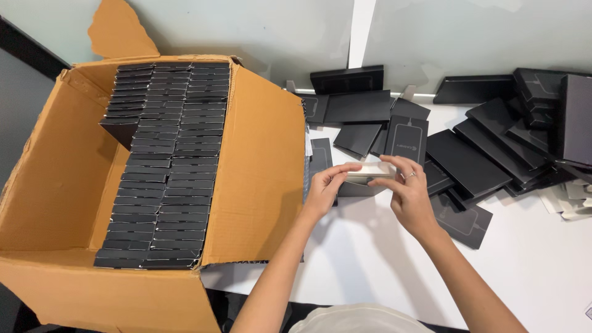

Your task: The person repeatedly takes small black rectangular boxes from a large cardboard shipping container and places them onto a white table. They handle the boxes by hand, opening them to reveal a white interior, then closing them and stacking them in a pile on the table.

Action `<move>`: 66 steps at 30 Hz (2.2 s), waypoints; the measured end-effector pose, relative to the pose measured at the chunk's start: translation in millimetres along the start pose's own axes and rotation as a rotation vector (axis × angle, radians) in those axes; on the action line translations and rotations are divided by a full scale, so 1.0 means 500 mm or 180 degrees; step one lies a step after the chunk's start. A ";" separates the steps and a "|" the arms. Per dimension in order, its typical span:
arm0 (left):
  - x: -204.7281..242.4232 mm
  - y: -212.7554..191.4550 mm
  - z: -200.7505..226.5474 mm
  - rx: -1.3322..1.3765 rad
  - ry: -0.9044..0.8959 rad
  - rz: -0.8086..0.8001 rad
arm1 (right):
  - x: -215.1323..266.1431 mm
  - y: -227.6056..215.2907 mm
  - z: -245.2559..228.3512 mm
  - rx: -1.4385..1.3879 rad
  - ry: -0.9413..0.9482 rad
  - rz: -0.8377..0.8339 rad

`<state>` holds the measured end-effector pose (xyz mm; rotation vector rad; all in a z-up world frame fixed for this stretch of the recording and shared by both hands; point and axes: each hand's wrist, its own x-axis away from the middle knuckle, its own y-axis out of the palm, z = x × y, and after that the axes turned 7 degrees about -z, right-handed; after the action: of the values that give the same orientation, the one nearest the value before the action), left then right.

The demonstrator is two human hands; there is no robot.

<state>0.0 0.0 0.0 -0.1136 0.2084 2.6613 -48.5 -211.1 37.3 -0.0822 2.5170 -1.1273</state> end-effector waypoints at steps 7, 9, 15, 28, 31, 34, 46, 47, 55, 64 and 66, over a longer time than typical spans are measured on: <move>0.001 -0.009 -0.015 0.0068 0.0058 -0.0107 | -0.017 -0.011 -0.028 0.0753 -0.0075 0.0012; 0.000 -0.008 -0.014 0.0048 -0.0023 -0.0116 | -0.012 -0.013 -0.025 0.0698 -0.0002 0.0003; -0.002 -0.024 -0.003 0.0596 -0.0069 -0.0214 | 0.004 -0.006 0.011 -0.1152 0.0815 0.0309; 0.000 -0.016 -0.007 0.0356 0.0079 -0.0059 | -0.001 -0.002 0.049 -0.2357 0.1045 0.0279; 0.003 -0.004 0.015 0.0386 0.0299 0.0251 | -0.001 -0.008 0.059 -0.2037 0.0892 0.0295; -0.001 0.010 0.034 0.0385 0.0202 0.0436 | -0.003 -0.010 0.056 -0.1958 0.0789 0.0399; -0.007 0.013 0.067 -0.0429 0.0152 0.0425 | -0.018 -0.037 0.007 -0.1225 0.0648 0.0381; -0.008 0.013 0.070 -0.0537 0.0152 0.0414 | -0.021 -0.037 0.007 -0.1232 0.0610 0.0375; 0.011 0.008 0.094 -0.1958 0.0999 0.0282 | -0.015 -0.031 0.006 -0.0641 0.0228 0.0471; 0.053 0.015 0.062 -0.2631 0.1159 0.0396 | -0.015 -0.021 0.003 -0.0580 0.0065 0.0423; 0.065 0.027 0.080 -0.2681 0.1230 0.0631 | -0.027 -0.046 -0.030 -0.0375 -0.0016 0.0468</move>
<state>-36.6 9.4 37.4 -0.9076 -0.8301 2.7076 -43.9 -213.1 67.5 0.0676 2.5370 -0.9204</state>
